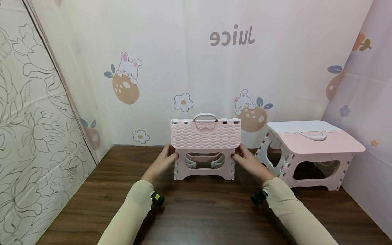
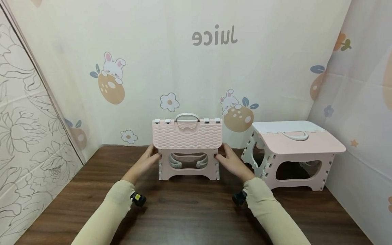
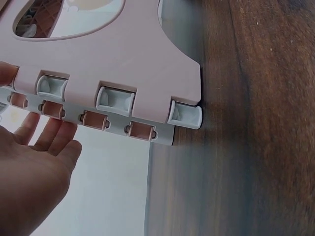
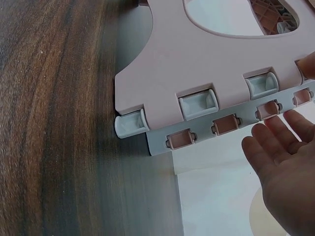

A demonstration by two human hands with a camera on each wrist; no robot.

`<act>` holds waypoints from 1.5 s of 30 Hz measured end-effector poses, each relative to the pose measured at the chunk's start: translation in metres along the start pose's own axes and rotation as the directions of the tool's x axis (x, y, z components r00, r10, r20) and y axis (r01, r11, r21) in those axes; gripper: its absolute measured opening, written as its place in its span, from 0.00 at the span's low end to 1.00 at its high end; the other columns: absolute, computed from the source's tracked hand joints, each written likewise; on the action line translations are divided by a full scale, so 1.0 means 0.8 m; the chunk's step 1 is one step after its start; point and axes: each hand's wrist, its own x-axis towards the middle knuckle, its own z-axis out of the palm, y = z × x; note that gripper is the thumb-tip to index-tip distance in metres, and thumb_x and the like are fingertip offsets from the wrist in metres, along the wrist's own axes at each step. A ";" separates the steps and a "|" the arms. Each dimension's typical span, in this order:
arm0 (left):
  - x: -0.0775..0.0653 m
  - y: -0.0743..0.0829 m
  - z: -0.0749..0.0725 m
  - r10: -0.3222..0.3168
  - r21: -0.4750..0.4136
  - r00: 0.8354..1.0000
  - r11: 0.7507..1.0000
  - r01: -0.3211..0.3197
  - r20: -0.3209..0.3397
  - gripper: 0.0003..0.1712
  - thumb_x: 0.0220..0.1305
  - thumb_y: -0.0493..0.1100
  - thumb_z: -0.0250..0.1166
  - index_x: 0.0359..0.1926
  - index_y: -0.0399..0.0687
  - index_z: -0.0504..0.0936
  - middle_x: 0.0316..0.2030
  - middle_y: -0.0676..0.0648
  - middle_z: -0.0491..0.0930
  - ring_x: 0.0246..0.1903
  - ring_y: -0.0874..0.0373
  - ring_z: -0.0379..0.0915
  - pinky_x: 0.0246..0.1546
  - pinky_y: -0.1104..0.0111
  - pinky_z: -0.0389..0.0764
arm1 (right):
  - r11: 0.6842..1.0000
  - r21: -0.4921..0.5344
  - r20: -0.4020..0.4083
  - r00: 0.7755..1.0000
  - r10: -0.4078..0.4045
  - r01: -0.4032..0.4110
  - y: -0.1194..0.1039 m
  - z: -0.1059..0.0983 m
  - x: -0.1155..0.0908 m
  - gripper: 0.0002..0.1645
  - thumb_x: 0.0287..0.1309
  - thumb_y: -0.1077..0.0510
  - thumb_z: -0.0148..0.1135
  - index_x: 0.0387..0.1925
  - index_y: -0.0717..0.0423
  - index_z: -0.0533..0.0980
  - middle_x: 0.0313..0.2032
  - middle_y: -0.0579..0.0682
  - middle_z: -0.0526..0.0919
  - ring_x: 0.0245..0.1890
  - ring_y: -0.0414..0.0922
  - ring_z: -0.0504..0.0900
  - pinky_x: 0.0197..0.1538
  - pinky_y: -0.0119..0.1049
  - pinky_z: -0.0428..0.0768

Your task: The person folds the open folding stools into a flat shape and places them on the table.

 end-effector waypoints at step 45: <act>0.012 -0.025 0.003 -0.014 0.014 0.994 1.000 0.016 -0.108 0.23 0.68 0.42 0.56 0.61 0.40 0.67 0.60 0.38 0.70 0.61 0.44 0.67 0.62 0.49 0.68 | 1.000 -0.007 -0.049 0.999 -0.004 0.004 -0.004 0.002 -0.003 0.30 0.74 0.56 0.52 0.68 0.65 0.56 0.62 0.64 0.68 0.60 0.57 0.69 0.58 0.51 0.71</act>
